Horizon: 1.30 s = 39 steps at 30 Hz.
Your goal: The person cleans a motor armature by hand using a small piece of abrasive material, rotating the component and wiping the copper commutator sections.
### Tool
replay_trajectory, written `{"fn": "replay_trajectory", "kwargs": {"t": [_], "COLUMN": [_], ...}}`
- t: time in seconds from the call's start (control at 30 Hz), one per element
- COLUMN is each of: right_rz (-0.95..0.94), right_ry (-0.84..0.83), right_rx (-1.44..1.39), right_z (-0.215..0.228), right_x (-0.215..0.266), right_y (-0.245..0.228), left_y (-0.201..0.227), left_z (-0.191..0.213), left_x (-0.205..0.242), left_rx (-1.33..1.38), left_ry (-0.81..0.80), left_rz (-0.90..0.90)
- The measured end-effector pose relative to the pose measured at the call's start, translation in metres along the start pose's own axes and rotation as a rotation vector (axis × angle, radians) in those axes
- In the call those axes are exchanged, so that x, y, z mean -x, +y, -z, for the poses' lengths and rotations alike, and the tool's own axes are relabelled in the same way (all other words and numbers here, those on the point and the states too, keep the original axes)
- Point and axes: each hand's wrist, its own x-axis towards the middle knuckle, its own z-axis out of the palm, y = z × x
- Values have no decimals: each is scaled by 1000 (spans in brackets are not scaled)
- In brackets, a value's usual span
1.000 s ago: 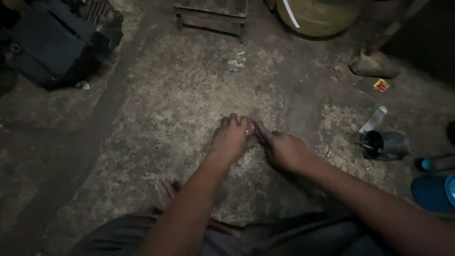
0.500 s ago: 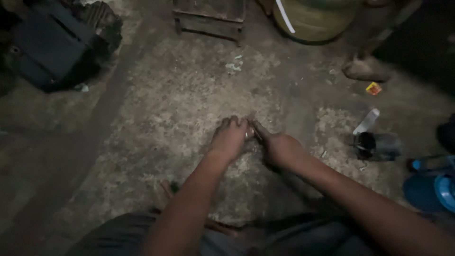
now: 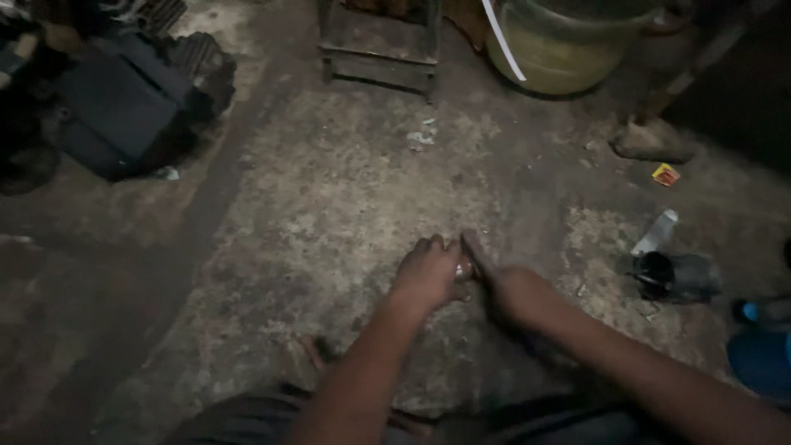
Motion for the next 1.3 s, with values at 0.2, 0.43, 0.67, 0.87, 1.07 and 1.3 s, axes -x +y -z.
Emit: {"fn": "replay_trajectory", "kwargs": {"t": [0.2,0.43,0.67,0.87,1.07,1.3], "right_rz": [-205,-53,-165,-148,-217,-143], "right_ry": [-268,-160,-203,-278,-242,-222], "right_rx": [112,131,251,223,217,70], "right_z": [-7,1,-5,5,21,13], "right_x": [9,7,-1,22,4,11], "right_y": [3,-4,18,-8,-18,13], "left_y": [-9,-4,8,3,-8,-8], "left_z": [-17,-4,5,1,-29,-26], "left_x": [-10,-3,-3,-5,-12,-27], "left_rx": [89,52,88,-96,151,-14], "left_ry": [-35,14,-114,-128,4,-40], "left_rz": [67,34,89,-37,63,98]}}
